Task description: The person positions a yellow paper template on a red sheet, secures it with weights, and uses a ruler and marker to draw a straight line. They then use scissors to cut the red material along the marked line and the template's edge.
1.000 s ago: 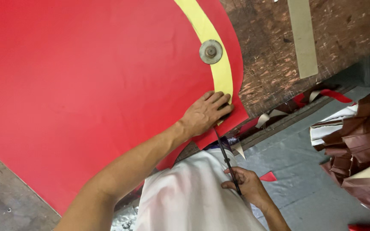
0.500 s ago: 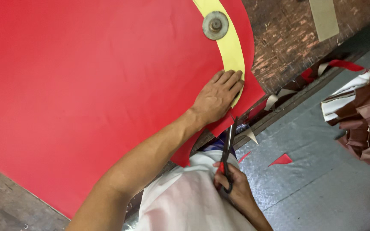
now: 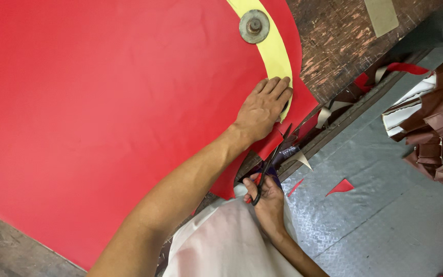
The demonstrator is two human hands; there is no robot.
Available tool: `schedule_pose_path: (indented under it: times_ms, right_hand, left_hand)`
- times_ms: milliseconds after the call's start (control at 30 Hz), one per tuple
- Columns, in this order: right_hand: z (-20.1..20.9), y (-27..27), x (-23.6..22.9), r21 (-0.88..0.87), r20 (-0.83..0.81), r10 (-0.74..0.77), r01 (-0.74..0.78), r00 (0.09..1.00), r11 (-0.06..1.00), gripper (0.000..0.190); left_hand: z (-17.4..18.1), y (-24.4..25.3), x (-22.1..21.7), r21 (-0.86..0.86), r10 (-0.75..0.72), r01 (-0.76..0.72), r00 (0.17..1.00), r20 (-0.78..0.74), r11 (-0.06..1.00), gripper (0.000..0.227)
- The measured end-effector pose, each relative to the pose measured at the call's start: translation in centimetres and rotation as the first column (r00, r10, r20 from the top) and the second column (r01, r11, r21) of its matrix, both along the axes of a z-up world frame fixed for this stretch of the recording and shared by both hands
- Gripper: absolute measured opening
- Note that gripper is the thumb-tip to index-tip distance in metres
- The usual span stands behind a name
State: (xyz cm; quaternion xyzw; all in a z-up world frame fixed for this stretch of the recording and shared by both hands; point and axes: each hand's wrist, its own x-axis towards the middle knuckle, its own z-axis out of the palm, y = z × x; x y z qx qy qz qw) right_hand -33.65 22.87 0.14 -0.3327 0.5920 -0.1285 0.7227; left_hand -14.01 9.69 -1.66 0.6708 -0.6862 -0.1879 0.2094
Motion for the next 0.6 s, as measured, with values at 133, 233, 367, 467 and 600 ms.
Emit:
schedule_pose_path:
  times_ms: [133, 233, 367, 467, 600]
  right_hand:
    - [0.3, 0.3, 1.2, -0.059, -0.067, 0.022, -0.026, 0.997, 0.998, 0.024]
    - [0.5, 0.2, 1.8, -0.079, -0.079, 0.004, -0.01, 0.997, 0.997, 0.024]
    - [0.5, 0.2, 2.3, -0.057, -0.051, -0.037, 0.034, 0.998, 0.998, 0.024]
    - [0.5, 0.1, 2.3, -0.067, -0.04, -0.029, 0.026, 0.999, 0.997, 0.023]
    - [0.4, 0.2, 2.1, -0.074, -0.04, -0.022, 0.019, 0.999, 0.997, 0.023]
  left_hand:
    - [0.0, 0.1, 0.1, 0.018, -0.004, 0.004, 1.0, -0.017, 1.0, 0.069]
    - [-0.1, 0.1, 0.1, 0.015, 0.001, -0.001, 1.0, -0.017, 1.0, 0.069]
    - [-0.4, 0.2, 0.1, -0.025, 0.008, -0.007, 1.0, 0.003, 1.0, 0.067]
    - [-0.3, 0.1, 0.1, 0.011, 0.001, -0.001, 0.999, -0.037, 1.0, 0.071]
    - [-0.3, 0.2, -0.1, 0.017, 0.007, -0.007, 1.0, -0.004, 1.0, 0.066]
